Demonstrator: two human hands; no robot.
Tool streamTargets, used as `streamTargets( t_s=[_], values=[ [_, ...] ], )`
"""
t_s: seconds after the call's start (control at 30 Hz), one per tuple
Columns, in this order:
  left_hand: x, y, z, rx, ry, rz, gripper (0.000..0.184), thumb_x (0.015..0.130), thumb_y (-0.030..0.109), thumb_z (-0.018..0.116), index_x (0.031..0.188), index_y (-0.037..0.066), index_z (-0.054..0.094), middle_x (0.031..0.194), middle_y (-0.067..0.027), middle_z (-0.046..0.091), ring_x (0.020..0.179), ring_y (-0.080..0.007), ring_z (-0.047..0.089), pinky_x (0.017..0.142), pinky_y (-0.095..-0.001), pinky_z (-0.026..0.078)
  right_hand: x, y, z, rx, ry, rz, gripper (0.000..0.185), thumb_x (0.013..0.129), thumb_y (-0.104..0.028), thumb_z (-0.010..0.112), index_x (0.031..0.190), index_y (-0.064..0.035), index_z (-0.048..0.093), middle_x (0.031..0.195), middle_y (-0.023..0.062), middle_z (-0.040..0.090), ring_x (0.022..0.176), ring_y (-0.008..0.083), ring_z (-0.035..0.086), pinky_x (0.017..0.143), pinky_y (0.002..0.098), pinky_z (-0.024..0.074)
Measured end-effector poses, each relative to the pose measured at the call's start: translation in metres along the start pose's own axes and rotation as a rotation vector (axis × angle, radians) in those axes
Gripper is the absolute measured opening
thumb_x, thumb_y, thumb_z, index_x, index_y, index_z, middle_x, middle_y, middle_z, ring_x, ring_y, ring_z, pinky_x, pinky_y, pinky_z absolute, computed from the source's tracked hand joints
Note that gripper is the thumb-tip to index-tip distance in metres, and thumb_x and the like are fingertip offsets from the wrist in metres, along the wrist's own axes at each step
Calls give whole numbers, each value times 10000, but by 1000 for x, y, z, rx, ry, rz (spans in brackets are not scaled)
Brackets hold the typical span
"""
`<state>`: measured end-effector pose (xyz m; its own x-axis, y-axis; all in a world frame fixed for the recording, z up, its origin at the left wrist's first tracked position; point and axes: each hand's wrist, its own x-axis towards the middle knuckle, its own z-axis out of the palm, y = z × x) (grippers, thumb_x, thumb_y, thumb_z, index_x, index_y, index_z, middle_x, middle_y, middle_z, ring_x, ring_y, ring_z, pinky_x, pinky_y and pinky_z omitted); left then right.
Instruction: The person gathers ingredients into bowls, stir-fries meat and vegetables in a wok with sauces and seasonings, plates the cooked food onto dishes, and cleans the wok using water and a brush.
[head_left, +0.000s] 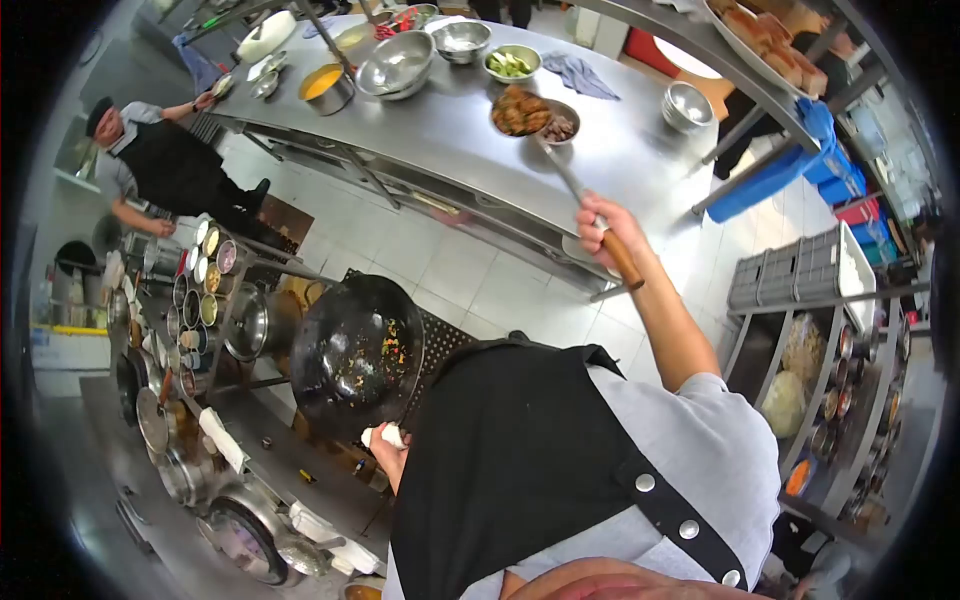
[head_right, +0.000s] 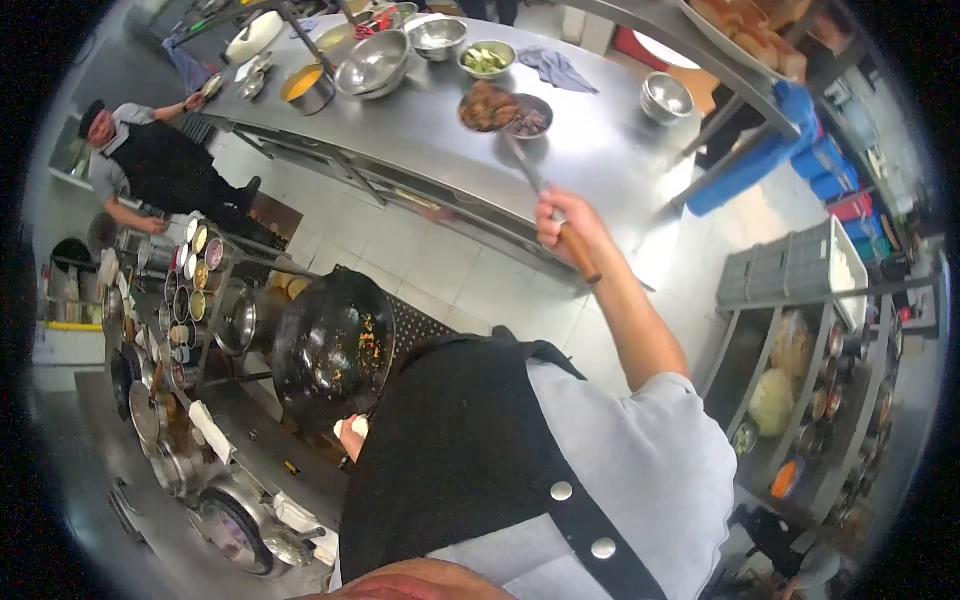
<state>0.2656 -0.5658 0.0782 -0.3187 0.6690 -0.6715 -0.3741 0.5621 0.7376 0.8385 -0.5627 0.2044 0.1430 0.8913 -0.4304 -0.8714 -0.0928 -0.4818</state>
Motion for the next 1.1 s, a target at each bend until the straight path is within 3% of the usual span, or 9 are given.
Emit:
streamTargets(
  t_s=[0.03,0.1,0.13,0.27,0.33,0.63,0.77,0.83,1.1],
  values=[
    [16,-6,-18,16,-7,-7,158,874,216,621,813,122,510,655,-39,526,511,-215,509,443,-357,364,-8,17,-2,33,-31,40,92,1044,-191,548,1036,-228,464,773,-33,481,527,84,426,460,262,322],
    [50,-13,-56,-225,-231,-282,149,928,80,597,1026,-11,663,996,-103,678,914,-231,653,851,-384,512,-19,48,2,94,-7,120,87,1051,-203,542,1031,-226,460,769,-32,480,524,91,432,463,269,329],
    [60,-22,-64,216,-165,32,154,936,90,600,1036,-5,669,1003,-95,684,901,-200,654,822,-377,516,-19,63,-4,131,-82,154,102,1052,-187,533,1072,-224,441,781,-27,489,541,101,449,477,279,338],
    [81,-33,-84,255,-253,77,155,943,141,621,1005,6,665,970,-83,685,892,-207,663,809,-380,517,-27,96,13,247,-123,242,166,1046,-146,534,1121,-236,416,788,-9,502,544,114,457,494,292,349],
    [24,1,-23,-188,55,-299,230,909,242,610,811,107,451,619,-49,451,513,-236,507,463,-360,378,-24,95,20,248,-141,236,165,1045,-146,536,1118,-235,417,787,-8,501,541,114,456,492,293,348],
    [5,3,-6,-62,43,-6,209,884,233,607,781,77,515,615,-70,505,460,-241,478,414,-345,331,2,9,11,64,-108,-72,126,1041,-180,534,1132,-232,464,766,-31,484,536,98,456,483,278,373],
    [-27,23,19,-101,100,-85,191,873,233,611,780,96,516,611,-57,500,471,-235,483,424,-349,339,7,-35,-21,-115,81,-236,245,1049,-158,518,1284,-211,475,767,-20,463,519,102,437,465,267,356],
    [-31,28,16,-137,77,-114,179,866,226,617,786,104,513,617,-48,499,472,-227,477,429,-348,339,7,-52,-36,-235,170,-272,446,1027,-142,535,1459,-170,429,734,-14,492,513,107,444,473,269,379],
    [-33,46,36,-160,-46,-108,121,826,165,637,851,124,525,669,-19,545,485,-184,498,433,-327,328,7,-81,-99,-605,422,-282,624,984,-140,596,1571,-139,386,723,-11,518,492,105,486,444,273,412]
  ],
)
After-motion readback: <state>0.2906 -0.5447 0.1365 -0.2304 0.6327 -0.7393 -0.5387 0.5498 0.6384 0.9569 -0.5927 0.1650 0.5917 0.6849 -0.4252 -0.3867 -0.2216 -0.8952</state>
